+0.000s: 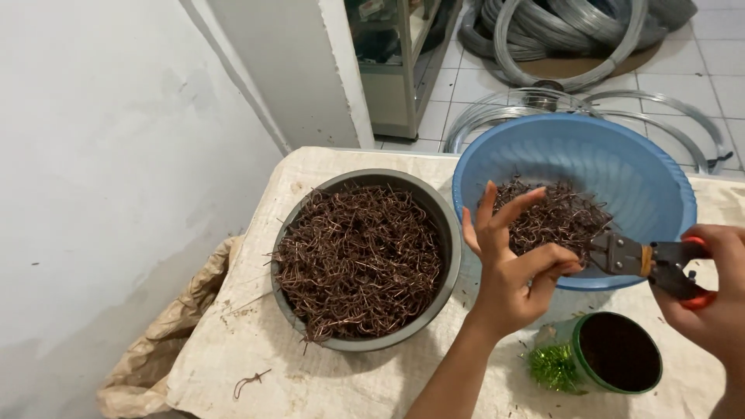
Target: Trimming dried roots with wire cutters and sorting them into a bowl
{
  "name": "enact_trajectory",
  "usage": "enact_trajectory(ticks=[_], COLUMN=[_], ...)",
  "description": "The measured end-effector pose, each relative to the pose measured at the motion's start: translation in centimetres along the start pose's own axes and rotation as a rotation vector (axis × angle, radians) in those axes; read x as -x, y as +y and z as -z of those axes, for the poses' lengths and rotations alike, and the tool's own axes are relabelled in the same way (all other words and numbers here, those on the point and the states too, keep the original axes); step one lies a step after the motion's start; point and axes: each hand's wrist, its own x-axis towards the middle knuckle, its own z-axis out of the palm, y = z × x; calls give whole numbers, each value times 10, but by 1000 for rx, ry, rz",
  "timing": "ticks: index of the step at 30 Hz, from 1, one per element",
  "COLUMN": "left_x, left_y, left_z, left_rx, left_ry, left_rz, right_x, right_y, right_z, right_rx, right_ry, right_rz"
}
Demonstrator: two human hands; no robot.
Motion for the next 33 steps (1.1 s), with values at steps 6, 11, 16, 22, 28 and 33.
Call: enact_trajectory(ticks=[6,11,16,22,28,33], left_x=[6,8,8,9,8,8], left_y=[-2,0,-4,-18,-30,-38], left_z=[-7,-10,-16,-30,-41,-44], left_rx=[65,94,66,109,99,107], left_ry=[-2,9,28,70,107,118], left_rz=[34,59,62,66,105,84], right_x=[3,7,9,2,0,4], right_y=[6,27,55,72,86,84], right_z=[1,-11,-26,-31,-47,-55], right_rx=[-16,-6,-3,98,235,417], right_ry=[-11,5,36,43,64,40], right_rz=[-33,-79,-46,-14,52,16])
